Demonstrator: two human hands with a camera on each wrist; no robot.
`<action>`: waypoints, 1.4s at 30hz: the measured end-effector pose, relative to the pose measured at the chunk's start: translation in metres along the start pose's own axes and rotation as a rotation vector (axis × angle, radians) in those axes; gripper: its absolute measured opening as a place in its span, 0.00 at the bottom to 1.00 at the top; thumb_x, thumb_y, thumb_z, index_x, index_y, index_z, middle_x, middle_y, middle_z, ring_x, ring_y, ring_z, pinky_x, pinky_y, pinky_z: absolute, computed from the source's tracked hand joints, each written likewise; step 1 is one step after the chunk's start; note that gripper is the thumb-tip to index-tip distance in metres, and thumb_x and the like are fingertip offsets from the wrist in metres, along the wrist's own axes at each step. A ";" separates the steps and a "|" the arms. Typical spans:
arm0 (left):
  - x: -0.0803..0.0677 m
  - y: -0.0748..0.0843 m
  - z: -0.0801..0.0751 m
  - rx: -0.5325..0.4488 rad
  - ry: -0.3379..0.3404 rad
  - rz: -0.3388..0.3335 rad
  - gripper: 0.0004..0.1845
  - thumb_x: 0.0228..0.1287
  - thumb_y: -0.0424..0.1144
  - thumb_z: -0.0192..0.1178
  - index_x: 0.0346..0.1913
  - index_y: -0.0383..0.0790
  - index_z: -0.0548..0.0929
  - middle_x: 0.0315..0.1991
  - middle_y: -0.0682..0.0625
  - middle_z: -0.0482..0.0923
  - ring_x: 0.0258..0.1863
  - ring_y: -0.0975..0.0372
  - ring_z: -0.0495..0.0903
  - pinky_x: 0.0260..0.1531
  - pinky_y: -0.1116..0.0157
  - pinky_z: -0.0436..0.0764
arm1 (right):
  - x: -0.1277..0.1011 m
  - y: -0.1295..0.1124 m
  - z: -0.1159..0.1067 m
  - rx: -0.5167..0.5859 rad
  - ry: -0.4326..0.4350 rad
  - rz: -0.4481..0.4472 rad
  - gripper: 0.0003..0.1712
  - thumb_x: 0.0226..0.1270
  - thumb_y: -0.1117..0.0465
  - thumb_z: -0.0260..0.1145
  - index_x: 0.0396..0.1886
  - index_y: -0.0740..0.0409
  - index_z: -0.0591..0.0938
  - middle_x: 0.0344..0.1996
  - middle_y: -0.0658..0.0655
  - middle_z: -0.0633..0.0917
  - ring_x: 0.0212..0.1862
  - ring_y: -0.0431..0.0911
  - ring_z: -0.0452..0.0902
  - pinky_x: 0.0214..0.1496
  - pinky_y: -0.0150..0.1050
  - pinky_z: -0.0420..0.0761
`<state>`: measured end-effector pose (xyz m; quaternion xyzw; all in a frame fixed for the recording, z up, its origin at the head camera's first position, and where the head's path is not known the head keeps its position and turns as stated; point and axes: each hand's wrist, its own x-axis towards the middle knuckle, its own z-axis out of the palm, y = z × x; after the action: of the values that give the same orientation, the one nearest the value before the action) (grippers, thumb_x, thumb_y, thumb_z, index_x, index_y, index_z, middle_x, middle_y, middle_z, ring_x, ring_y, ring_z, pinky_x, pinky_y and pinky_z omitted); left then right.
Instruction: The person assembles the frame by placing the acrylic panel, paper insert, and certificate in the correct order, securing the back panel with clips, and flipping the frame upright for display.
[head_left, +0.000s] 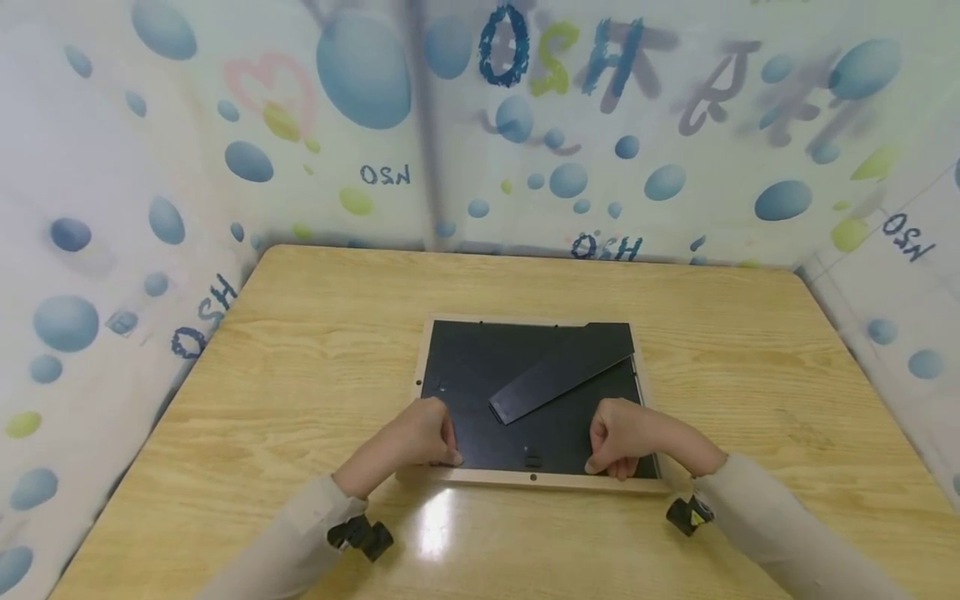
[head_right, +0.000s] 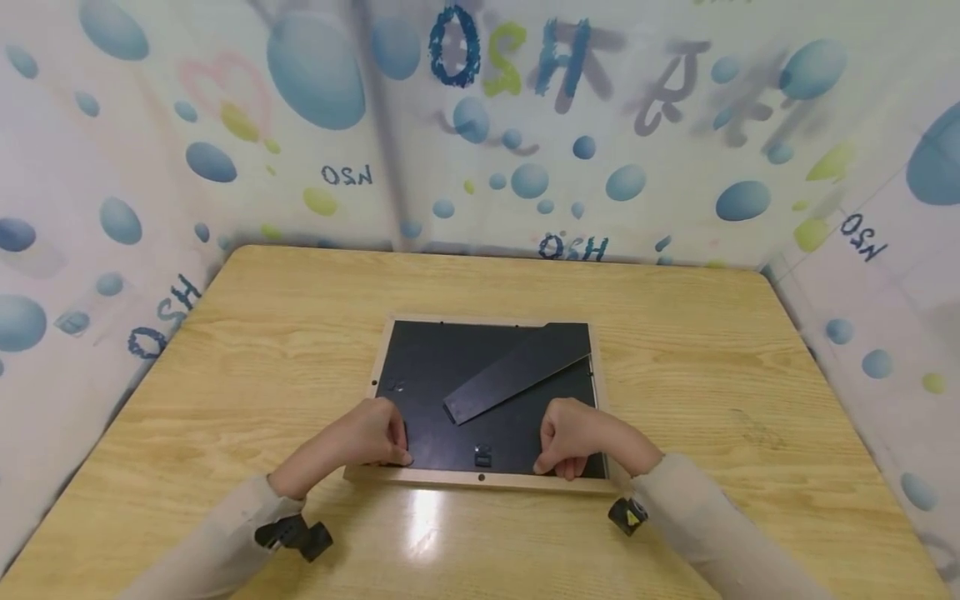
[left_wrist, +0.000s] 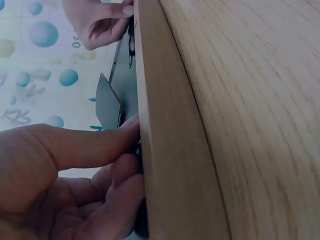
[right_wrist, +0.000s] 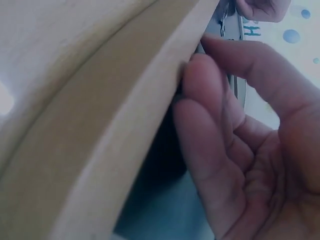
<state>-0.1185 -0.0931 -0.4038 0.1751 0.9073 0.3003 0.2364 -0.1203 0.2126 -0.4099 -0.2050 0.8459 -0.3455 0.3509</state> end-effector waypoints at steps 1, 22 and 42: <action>0.000 0.000 0.000 -0.002 -0.003 0.006 0.11 0.44 0.31 0.71 0.14 0.39 0.78 0.15 0.53 0.74 0.11 0.65 0.71 0.13 0.69 0.73 | 0.000 0.000 0.000 0.001 -0.002 0.005 0.13 0.49 0.63 0.72 0.11 0.59 0.81 0.09 0.52 0.80 0.13 0.43 0.77 0.17 0.37 0.79; 0.027 0.030 -0.015 0.073 0.037 0.143 0.09 0.46 0.36 0.72 0.30 0.41 0.82 0.22 0.55 0.76 0.23 0.65 0.73 0.24 0.67 0.74 | -0.026 0.023 -0.061 0.127 0.164 -0.013 0.12 0.60 0.62 0.64 0.33 0.69 0.82 0.21 0.57 0.82 0.26 0.50 0.79 0.28 0.41 0.81; 0.072 0.061 0.011 0.259 0.123 0.039 0.34 0.47 0.47 0.71 0.57 0.37 0.73 0.48 0.42 0.72 0.42 0.55 0.75 0.37 0.58 0.77 | -0.009 0.050 -0.112 0.268 0.386 0.125 0.24 0.65 0.59 0.60 0.49 0.78 0.73 0.33 0.61 0.84 0.34 0.49 0.81 0.38 0.44 0.81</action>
<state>-0.1614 -0.0088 -0.3969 0.2032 0.9477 0.1954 0.1497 -0.2017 0.3008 -0.3844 -0.0340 0.8549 -0.4650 0.2274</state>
